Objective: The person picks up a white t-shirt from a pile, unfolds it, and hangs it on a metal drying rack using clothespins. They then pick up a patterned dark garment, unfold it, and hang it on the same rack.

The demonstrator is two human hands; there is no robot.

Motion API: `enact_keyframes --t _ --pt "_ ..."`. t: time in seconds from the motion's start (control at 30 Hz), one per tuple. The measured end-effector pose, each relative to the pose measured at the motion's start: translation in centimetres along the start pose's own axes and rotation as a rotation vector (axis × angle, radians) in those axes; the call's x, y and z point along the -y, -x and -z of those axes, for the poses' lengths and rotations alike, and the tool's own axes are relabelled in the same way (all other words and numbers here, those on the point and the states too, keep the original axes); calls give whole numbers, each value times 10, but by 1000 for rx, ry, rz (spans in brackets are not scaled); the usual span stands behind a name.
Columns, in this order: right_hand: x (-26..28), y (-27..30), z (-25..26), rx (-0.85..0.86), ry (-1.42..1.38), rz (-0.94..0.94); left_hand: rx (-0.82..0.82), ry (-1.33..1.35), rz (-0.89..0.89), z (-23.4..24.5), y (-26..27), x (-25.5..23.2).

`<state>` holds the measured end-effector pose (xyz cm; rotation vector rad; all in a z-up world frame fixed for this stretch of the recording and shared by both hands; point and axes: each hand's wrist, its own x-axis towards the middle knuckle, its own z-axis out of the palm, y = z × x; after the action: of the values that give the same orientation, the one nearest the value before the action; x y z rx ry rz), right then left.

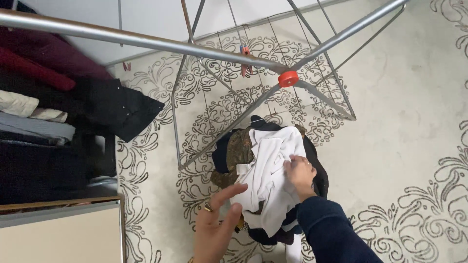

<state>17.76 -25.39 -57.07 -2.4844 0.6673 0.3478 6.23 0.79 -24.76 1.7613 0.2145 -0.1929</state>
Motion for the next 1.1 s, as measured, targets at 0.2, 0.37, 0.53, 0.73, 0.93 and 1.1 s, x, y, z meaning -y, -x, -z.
enact_keyframes --t 0.2,0.37,0.53,0.73,0.93,1.1 --pt "-13 0 -13 -27 -460 94 87 -67 -305 -12 -3 -10" --pt "7 32 23 -63 -852 117 151 -62 -246 -24 -4 -17" --pt "34 64 86 -81 -1028 147 154 -12 -269 -31 -1 -31" --pt "61 107 161 -14 -1007 185 140 -14 -320 -32 4 -56" --pt "81 148 227 79 -1045 229 109 -43 -381 -34 14 -82" --pt "98 173 260 131 -1175 317 178 -109 -378 -28 29 -108"
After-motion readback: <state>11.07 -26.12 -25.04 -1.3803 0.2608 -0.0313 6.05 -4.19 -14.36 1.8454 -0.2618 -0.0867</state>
